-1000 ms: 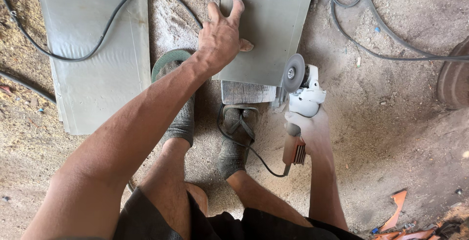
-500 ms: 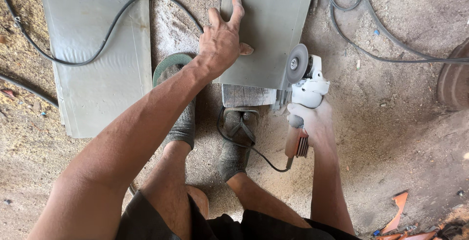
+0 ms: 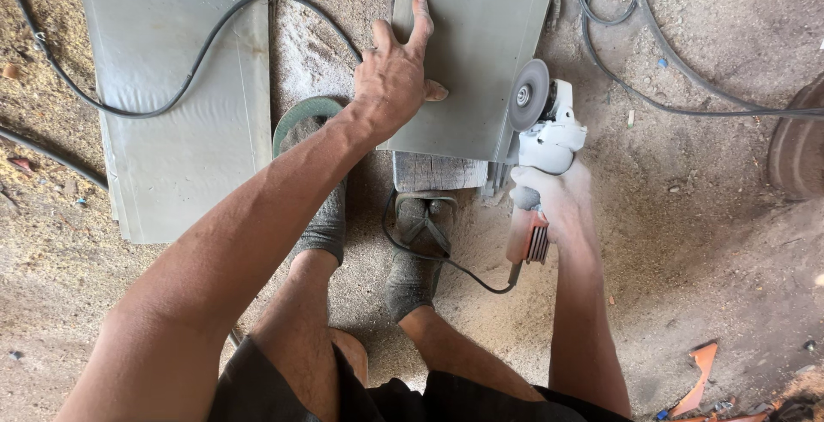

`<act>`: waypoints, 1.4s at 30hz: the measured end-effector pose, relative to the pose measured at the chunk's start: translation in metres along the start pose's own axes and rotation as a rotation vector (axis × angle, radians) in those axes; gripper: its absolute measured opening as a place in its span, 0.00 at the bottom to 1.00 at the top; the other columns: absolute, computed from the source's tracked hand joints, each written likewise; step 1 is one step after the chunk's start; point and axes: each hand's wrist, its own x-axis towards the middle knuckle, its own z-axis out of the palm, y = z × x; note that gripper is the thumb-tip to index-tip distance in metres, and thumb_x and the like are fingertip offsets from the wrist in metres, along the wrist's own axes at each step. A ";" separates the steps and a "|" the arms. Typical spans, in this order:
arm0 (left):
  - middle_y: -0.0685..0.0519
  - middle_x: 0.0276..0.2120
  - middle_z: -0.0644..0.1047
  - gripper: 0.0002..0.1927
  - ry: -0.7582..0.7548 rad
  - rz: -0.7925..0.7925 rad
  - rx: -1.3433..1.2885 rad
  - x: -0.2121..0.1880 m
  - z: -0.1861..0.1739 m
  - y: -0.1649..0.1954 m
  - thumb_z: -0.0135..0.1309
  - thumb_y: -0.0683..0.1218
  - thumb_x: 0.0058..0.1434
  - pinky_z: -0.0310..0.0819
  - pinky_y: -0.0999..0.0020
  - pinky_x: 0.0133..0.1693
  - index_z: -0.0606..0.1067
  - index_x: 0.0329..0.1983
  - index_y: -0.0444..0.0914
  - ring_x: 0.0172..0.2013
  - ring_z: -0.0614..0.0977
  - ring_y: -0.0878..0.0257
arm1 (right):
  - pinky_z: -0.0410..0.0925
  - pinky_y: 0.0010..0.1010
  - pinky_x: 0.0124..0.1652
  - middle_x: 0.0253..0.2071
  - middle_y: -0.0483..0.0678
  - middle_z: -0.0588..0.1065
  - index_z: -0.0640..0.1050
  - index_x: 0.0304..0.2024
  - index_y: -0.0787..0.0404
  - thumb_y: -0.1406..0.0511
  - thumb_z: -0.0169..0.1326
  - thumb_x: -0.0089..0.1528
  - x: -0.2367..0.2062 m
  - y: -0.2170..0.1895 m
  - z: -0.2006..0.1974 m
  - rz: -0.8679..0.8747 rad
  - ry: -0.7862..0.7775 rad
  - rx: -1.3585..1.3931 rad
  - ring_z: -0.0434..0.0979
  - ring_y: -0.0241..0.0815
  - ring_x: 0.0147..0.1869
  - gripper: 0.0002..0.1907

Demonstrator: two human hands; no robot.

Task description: The person uses an angle grinder to cut rectangular ceramic tiles one at a time. They hold each tile steady with the left hand while guiding the grinder along the edge, then set the cut piece aside and pick up the next tile from a nearby stack.

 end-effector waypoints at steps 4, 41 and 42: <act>0.32 0.53 0.63 0.66 -0.034 -0.027 -0.009 -0.001 -0.003 0.002 0.71 0.61 0.51 0.86 0.55 0.42 0.34 0.77 0.52 0.44 0.81 0.39 | 0.69 0.27 0.26 0.31 0.50 0.77 0.77 0.44 0.68 0.72 0.60 0.53 0.004 -0.005 -0.001 -0.028 -0.012 0.004 0.79 0.39 0.28 0.16; 0.33 0.54 0.63 0.65 -0.092 -0.043 0.012 -0.006 -0.017 0.010 0.70 0.61 0.53 0.84 0.53 0.45 0.33 0.77 0.51 0.48 0.79 0.38 | 0.71 0.27 0.26 0.31 0.47 0.76 0.78 0.43 0.66 0.73 0.60 0.52 0.047 -0.044 -0.003 -0.153 -0.053 0.131 0.76 0.36 0.26 0.15; 0.33 0.54 0.63 0.65 -0.098 -0.047 0.007 -0.007 -0.017 0.009 0.70 0.60 0.53 0.84 0.52 0.45 0.33 0.77 0.51 0.48 0.79 0.38 | 0.71 0.27 0.26 0.31 0.47 0.76 0.78 0.43 0.66 0.73 0.60 0.52 0.049 -0.045 -0.002 -0.146 -0.049 0.122 0.76 0.36 0.26 0.15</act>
